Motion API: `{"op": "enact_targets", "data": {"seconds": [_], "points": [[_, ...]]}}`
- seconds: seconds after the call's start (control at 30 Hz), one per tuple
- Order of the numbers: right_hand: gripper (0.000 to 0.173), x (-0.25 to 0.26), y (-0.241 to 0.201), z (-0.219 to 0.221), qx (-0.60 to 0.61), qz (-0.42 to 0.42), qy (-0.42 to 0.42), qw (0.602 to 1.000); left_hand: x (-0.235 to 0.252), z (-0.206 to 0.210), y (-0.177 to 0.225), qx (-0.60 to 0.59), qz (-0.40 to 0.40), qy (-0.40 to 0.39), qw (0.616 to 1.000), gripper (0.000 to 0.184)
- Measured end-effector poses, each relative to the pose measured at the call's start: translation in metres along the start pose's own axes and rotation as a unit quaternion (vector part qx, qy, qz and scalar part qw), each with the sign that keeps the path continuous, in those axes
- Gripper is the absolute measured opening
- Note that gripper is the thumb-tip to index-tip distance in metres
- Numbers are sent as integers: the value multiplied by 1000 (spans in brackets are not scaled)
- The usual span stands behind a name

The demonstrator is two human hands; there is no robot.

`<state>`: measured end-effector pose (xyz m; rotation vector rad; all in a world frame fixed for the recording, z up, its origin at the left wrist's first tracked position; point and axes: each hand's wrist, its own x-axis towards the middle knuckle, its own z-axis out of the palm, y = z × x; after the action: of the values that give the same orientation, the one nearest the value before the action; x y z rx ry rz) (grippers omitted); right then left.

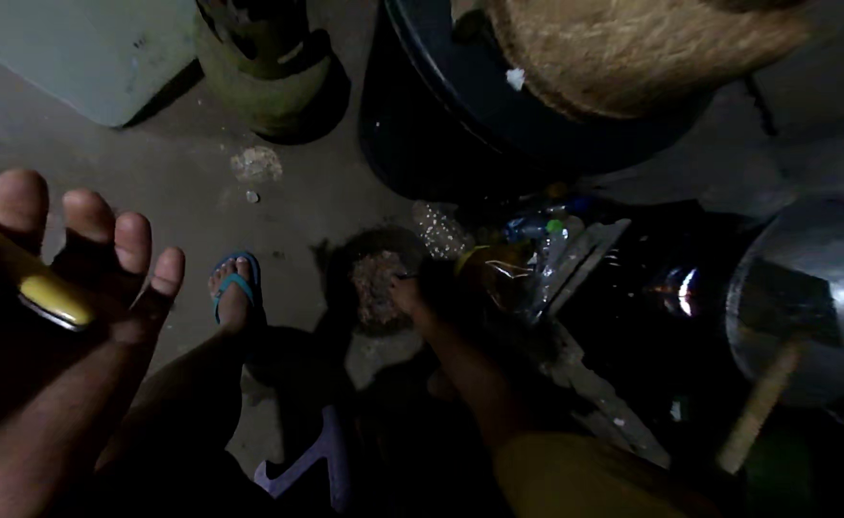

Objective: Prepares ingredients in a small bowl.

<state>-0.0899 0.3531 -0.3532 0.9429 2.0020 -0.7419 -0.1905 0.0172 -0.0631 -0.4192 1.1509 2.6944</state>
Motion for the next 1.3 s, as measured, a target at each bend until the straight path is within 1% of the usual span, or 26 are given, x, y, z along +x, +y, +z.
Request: {"op": "enact_targets", "data": {"seconds": [0.03, 0.07, 0.1, 0.17, 0.2, 0.27, 0.3, 0.37, 0.43, 0.47, 0.5, 0.57, 0.63, 0.67, 0.73, 0.8, 0.83, 0.9, 0.97, 1.03, 1.1, 1.13, 1.2, 1.23, 1.27, 1.3], "points": [[40, 6, -1, -15, -49, -32, -37, 998, 0, -2, 2, 11, 8, 5, 1000, 41], [41, 9, -1, -27, -66, -55, -64, 994, 0, -8, 3, 22, 22, 1, 1000, 40], [42, 10, 0, -35, -59, -73, -69, 993, -2, -13, 3, 38, 36, -1, 999, 37], [43, 12, 4, -39, -19, -84, -14, 996, -6, -13, 2, 91, 39, 13, 995, 28], [44, 13, 8, -31, 24, -72, 16, 997, -6, -12, 1, 102, 36, 10, 994, 27], [45, 8, 14, 2, 81, -31, 48, 995, -2, -12, 0, 59, 33, 9, 998, 36], [46, -1, 17, 23, 34, -7, 50, 998, -1, -11, 0, 49, 33, 8, 998, 37], [49, -20, 16, 50, -122, 23, 61, 990, -2, -7, -2, 49, 37, 20, 998, 37], [49, -24, 1, 41, -185, 23, 38, 982, -2, -3, -3, 41, 32, 27, 998, 37], [48, -22, -6, 31, -174, 17, 17, 985, -3, -4, -4, 46, 26, 25, 998, 37], [46, -17, -8, 21, -130, 10, 2, 991, -3, -5, -4, 44, 17, 22, 999, 38], [40, -6, -6, 7, -2, -14, 0, 1000, -3, -5, -3, 24, 5, 19, 1000, 40], [38, -3, -14, 5, 30, -42, 9, 999, -4, -8, 1, 9, 13, 0, 1000, 40], [38, -8, -15, 11, 9, -51, 15, 999, -7, -8, 1, 10, 17, 6, 1000, 40], [43, -24, -14, 29, -103, -42, 23, 994, -9, -6, 0, 43, 25, 20, 999, 38], [46, -24, -11, 46, -221, -33, 33, 974, -8, -7, -1, 68, 29, 21, 997, 34], [46, -18, -14, 46, -240, -30, 39, 970, -6, -7, -1, 66, 28, 25, 997, 34], [43, 0, -17, 38, -212, -38, 33, 976, -5, -10, -2, 44, 14, 20, 999, 36], [41, 16, -16, 15, -49, -21, 16, 998, -4, -7, -2, 13, 5, 19, 1000, 40], [41, 29, -16, -5, 44, -45, -14, 998, -2, -10, 1, 5, 18, 16, 1000, 41], [42, 17, -7, 11, 59, -46, 1, 997, -6, -18, 4, 47, 31, 9, 998, 36], [44, 5, 0, 27, 37, -33, 19, 999, -8, -21, 4, 65, 32, 0, 997, 32], [48, -15, 7, 56, -111, 3, 58, 992, -10, -23, 5, 88, 30, -14, 996, 32], [49, -18, 5, 58, -155, 9, 55, 986, -10, -18, 4, 115, 31, -1, 993, 28], [49, -18, 0, 53, -158, -2, 46, 986, -9, -11, 4, 131, 28, 18, 991, 24], [47, -22, 0, 45, -129, -21, 36, 991, -10, -7, 2, 111, 16, 34, 993, 25]]}}
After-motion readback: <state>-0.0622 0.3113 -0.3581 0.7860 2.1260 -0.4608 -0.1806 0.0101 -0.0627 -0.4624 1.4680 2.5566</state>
